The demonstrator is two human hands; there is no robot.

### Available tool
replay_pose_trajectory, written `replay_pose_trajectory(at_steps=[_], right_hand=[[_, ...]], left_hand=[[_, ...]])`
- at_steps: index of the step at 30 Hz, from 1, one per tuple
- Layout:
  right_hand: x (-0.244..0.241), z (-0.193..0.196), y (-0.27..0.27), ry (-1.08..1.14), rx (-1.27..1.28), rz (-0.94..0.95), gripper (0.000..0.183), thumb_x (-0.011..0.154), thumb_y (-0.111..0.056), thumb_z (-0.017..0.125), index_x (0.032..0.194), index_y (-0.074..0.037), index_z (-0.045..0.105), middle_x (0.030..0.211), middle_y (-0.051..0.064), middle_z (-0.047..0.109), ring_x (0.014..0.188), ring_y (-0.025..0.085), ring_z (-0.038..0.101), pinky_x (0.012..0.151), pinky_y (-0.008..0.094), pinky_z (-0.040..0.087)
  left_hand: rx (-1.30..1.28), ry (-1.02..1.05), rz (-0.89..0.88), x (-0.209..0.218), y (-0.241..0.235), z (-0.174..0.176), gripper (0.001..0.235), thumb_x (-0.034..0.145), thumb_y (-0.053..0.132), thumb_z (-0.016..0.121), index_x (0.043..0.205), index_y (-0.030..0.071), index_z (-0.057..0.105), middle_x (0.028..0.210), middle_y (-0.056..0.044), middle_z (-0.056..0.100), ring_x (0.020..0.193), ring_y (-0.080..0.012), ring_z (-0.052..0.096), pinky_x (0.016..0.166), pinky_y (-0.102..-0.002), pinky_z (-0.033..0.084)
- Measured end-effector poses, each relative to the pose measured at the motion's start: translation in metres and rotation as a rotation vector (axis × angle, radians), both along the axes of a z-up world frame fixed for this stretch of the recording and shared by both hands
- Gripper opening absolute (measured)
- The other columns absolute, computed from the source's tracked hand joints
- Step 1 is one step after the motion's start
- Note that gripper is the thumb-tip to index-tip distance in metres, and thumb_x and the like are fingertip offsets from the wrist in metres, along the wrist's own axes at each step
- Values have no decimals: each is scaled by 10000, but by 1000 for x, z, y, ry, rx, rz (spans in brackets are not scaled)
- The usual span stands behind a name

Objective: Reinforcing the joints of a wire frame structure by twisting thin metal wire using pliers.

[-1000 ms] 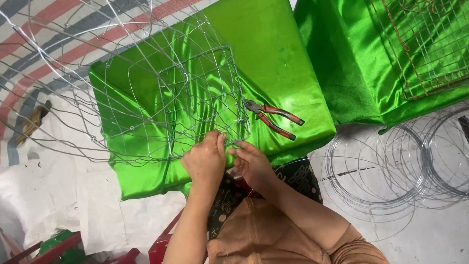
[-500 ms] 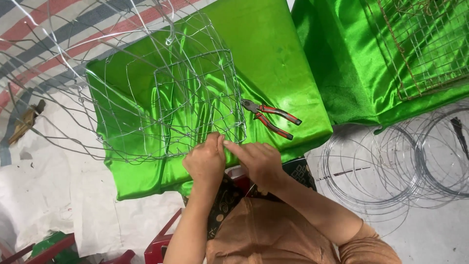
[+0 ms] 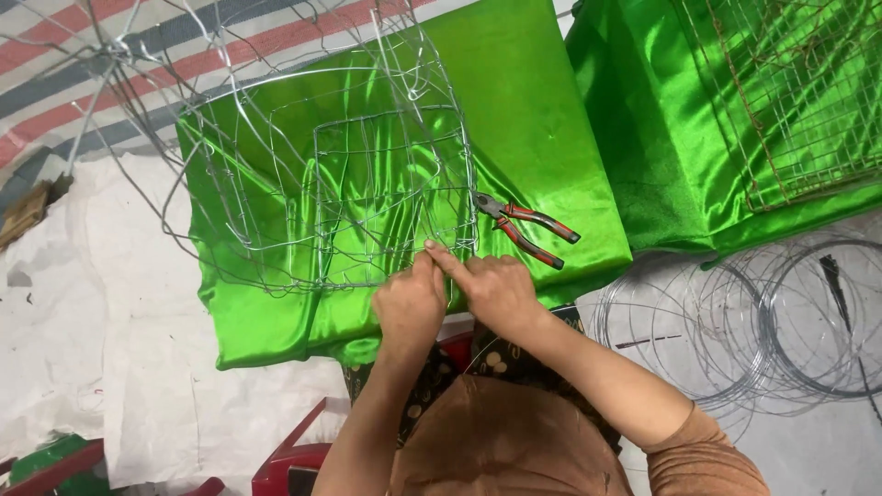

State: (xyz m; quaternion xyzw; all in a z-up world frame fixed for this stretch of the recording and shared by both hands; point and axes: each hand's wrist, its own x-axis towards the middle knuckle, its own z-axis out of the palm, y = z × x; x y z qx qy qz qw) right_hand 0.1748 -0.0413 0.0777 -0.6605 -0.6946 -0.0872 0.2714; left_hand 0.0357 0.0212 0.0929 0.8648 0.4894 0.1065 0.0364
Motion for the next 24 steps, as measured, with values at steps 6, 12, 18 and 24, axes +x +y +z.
replay_pose_trajectory(at_steps=[6, 12, 18, 24], right_hand=[[4, 23, 1, 80, -270, 62, 478, 986, -128, 491, 1429, -255, 617, 550, 53, 657, 401, 208, 611, 408, 332, 492], [3, 39, 9, 185, -486, 100, 451, 978, -55, 435, 1376, -147, 624, 522, 107, 654, 407, 269, 634, 423, 397, 513], [3, 7, 18, 158, -603, 120, 383, 952, -88, 417, 1249, -117, 656, 500, 115, 611, 428, 321, 637, 434, 467, 493], [-5, 34, 3, 208, -614, 131, 383, 991, -7, 421, 1312, -43, 628, 608, 144, 681, 469, 263, 645, 495, 394, 546]], left_hand=[[24, 24, -54, -5, 0, -22, 204, 918, 336, 617, 983, 146, 659, 598, -69, 686, 567, -292, 727, 550, -453, 606], [48, 1, -53, -6, -3, -40, 202, 869, 312, 667, 998, 156, 675, 615, -52, 691, 566, -285, 722, 546, -441, 606], [87, -20, -45, -3, -7, -33, 172, 855, 284, 683, 978, 164, 684, 581, -30, 670, 535, -267, 705, 510, -423, 597], [-25, -21, -4, -10, 1, -20, 195, 938, 321, 627, 997, 143, 680, 590, -98, 673, 585, -329, 722, 563, -494, 607]])
